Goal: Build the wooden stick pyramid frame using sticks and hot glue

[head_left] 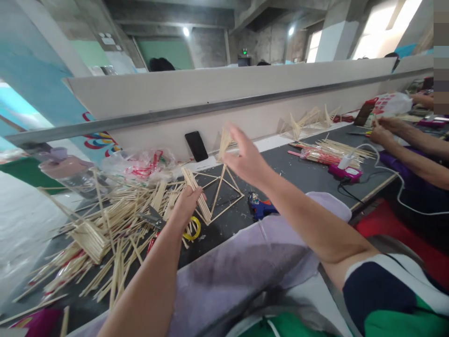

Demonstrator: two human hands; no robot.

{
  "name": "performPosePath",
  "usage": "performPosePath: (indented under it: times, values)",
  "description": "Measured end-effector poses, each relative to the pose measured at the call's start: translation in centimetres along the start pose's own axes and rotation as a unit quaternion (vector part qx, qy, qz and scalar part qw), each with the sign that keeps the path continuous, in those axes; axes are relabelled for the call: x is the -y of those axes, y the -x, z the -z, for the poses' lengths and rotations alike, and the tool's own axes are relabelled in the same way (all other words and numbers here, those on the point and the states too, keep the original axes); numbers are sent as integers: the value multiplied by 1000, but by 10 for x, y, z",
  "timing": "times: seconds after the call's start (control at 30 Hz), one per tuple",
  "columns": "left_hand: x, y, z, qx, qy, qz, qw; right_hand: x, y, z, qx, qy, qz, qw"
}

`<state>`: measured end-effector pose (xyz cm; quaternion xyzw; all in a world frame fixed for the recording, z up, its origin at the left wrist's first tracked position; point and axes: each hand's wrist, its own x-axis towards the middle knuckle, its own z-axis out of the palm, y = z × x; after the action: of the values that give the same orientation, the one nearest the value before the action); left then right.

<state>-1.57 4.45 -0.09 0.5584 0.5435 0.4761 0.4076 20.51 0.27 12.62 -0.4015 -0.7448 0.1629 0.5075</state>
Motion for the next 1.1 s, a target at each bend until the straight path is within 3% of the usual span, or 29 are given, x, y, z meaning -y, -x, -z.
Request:
performPosePath:
  times: [0.17, 0.4, 0.57, 0.7, 0.87, 0.97, 1.1]
  values:
    - [-5, 3, 0, 28, -42, -2, 999, -41, -21, 27, -51, -57, -16, 997]
    - [-12, -3, -1, 62, -62, 7, 996, -41, -39, 33, -65, -140, 6, 988]
    - [-14, -15, 4, 86, -88, 19, 992, -74, -57, 15, -57, -193, -77, 977]
    - [-21, -16, 0, 67, -116, -31, 991, -97, -61, -12, 38, -198, -119, 972]
    - [-37, -2, -2, 40, -112, -56, 991, -94, -57, -24, 141, -193, -45, 970]
    - [-51, 4, 6, 22, -104, -54, 993, -80, -54, -19, 148, -146, 15, 978]
    - [-77, 14, 32, 1, -112, -99, 989, -54, -50, -7, 120, -121, 87, 981]
